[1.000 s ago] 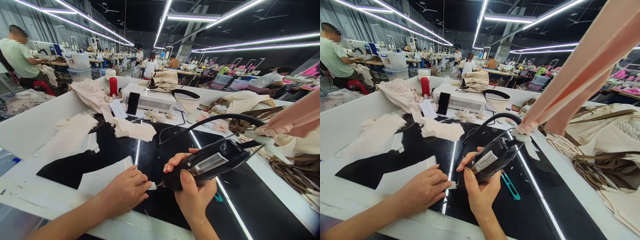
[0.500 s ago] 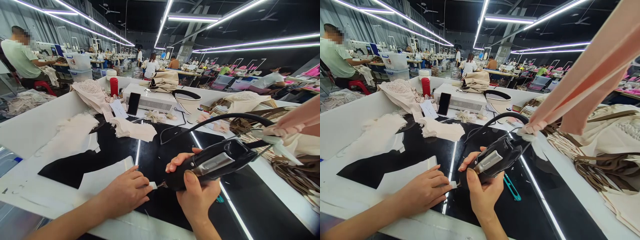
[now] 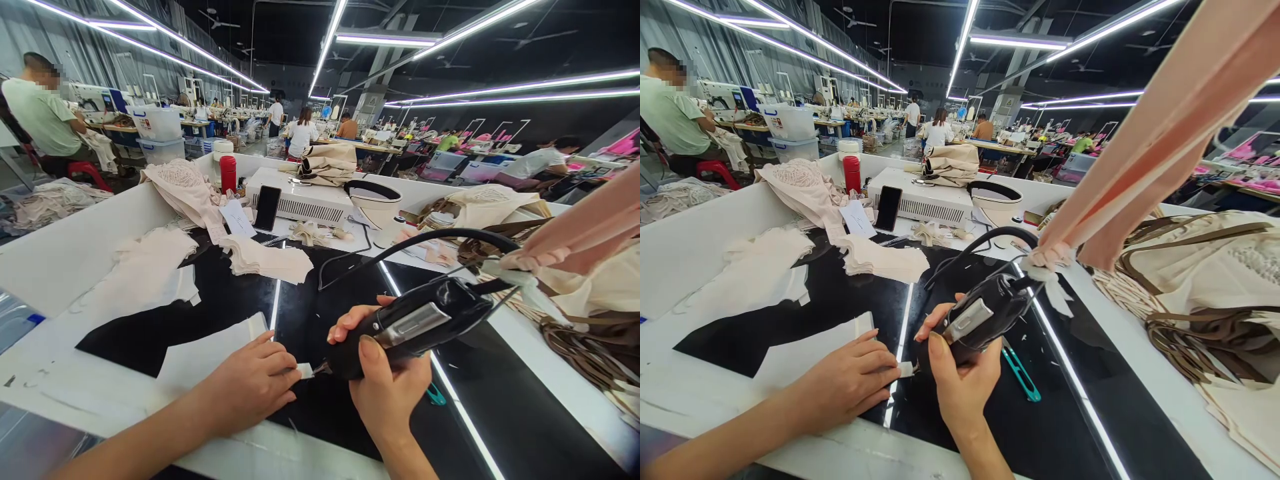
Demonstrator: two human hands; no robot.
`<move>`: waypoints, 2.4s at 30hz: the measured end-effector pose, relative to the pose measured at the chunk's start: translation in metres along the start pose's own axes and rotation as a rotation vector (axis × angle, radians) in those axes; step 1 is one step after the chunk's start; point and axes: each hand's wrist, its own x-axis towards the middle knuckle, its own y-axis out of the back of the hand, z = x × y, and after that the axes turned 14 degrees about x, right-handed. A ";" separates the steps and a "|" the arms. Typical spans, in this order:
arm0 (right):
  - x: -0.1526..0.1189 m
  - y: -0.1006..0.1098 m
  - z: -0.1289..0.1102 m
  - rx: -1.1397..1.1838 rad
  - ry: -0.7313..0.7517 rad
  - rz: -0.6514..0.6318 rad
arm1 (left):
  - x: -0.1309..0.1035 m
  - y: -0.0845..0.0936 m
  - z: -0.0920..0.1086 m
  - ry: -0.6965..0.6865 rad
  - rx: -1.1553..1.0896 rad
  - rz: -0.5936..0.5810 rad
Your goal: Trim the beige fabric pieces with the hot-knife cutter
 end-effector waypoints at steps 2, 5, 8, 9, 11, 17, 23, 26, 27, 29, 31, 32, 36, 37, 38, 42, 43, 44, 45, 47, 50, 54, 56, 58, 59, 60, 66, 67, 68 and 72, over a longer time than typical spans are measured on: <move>-0.001 -0.001 -0.002 0.007 -0.004 -0.005 | -0.003 0.003 -0.002 -0.007 0.007 0.020; -0.003 -0.002 -0.006 0.006 -0.012 -0.005 | -0.011 0.006 -0.007 -0.010 0.017 0.042; -0.006 -0.002 -0.009 -0.006 -0.006 -0.006 | -0.018 0.008 -0.011 -0.008 0.011 0.013; -0.006 -0.002 -0.010 -0.009 -0.001 -0.005 | -0.019 0.008 -0.012 -0.005 0.008 0.002; -0.007 -0.001 -0.011 -0.015 -0.001 -0.003 | -0.021 0.009 -0.014 0.001 0.003 -0.012; -0.005 0.001 -0.013 -0.042 -0.003 -0.007 | -0.021 0.007 -0.013 0.021 -0.017 -0.009; 0.001 -0.003 -0.014 -0.055 -0.009 0.025 | -0.021 0.005 -0.014 0.032 -0.051 -0.011; 0.004 -0.008 -0.011 -0.022 0.009 0.046 | -0.022 0.005 -0.014 0.042 -0.073 -0.010; 0.005 -0.010 -0.009 -0.002 0.012 0.049 | -0.022 0.005 -0.014 0.044 -0.078 -0.008; 0.006 -0.014 -0.005 0.040 0.015 0.044 | -0.022 0.004 -0.014 0.046 -0.084 -0.005; 0.005 -0.017 0.000 0.065 0.008 0.026 | -0.022 0.003 -0.014 0.043 -0.089 -0.004; 0.004 -0.018 0.003 0.070 0.003 0.015 | -0.023 0.003 -0.014 0.041 -0.092 -0.006; 0.000 -0.020 0.011 0.068 -0.006 -0.010 | -0.023 0.002 -0.015 0.040 -0.094 -0.022; -0.001 -0.020 0.012 0.066 -0.006 -0.009 | -0.024 0.002 -0.015 0.039 -0.094 -0.028; -0.001 -0.021 0.013 0.064 -0.005 -0.009 | -0.024 0.002 -0.015 0.038 -0.095 -0.031; -0.002 -0.020 0.014 0.060 -0.009 -0.004 | -0.024 0.001 -0.015 0.038 -0.099 -0.021; -0.002 -0.020 0.014 0.060 -0.008 -0.003 | -0.024 0.001 -0.014 0.039 -0.100 -0.015; -0.002 -0.020 0.014 0.061 -0.005 -0.004 | -0.024 0.001 -0.014 0.040 -0.100 -0.012; -0.002 -0.020 0.014 0.063 -0.001 -0.005 | -0.024 0.001 -0.014 0.041 -0.100 -0.010; -0.002 -0.020 0.014 0.067 0.004 -0.010 | -0.024 0.001 -0.014 0.040 -0.098 -0.005; -0.003 -0.020 0.014 0.071 -0.008 -0.015 | -0.024 0.002 -0.014 0.036 -0.098 -0.001; -0.005 -0.021 0.014 0.062 -0.005 -0.022 | -0.024 0.002 -0.015 0.031 -0.094 -0.008; -0.005 -0.021 0.014 0.046 0.000 -0.023 | -0.024 0.002 -0.015 0.035 -0.094 -0.008; -0.003 -0.020 0.012 0.030 0.008 -0.017 | -0.023 0.003 -0.014 0.039 -0.097 -0.003; -0.002 -0.019 0.011 0.026 0.015 -0.009 | -0.023 0.003 -0.014 0.040 -0.099 0.000; -0.001 -0.018 0.009 0.023 0.020 0.003 | -0.023 0.004 -0.014 0.041 -0.101 0.003; -0.001 -0.011 0.003 0.017 0.026 0.040 | -0.021 0.006 -0.014 0.047 -0.099 -0.009; -0.002 -0.011 0.004 0.019 0.022 0.038 | -0.021 0.006 -0.014 0.046 -0.101 -0.013; -0.002 -0.011 0.004 0.019 0.020 0.038 | -0.022 0.006 -0.014 0.044 -0.103 -0.018; -0.002 -0.012 0.006 -0.002 0.021 0.044 | -0.023 0.007 -0.015 0.038 -0.102 -0.018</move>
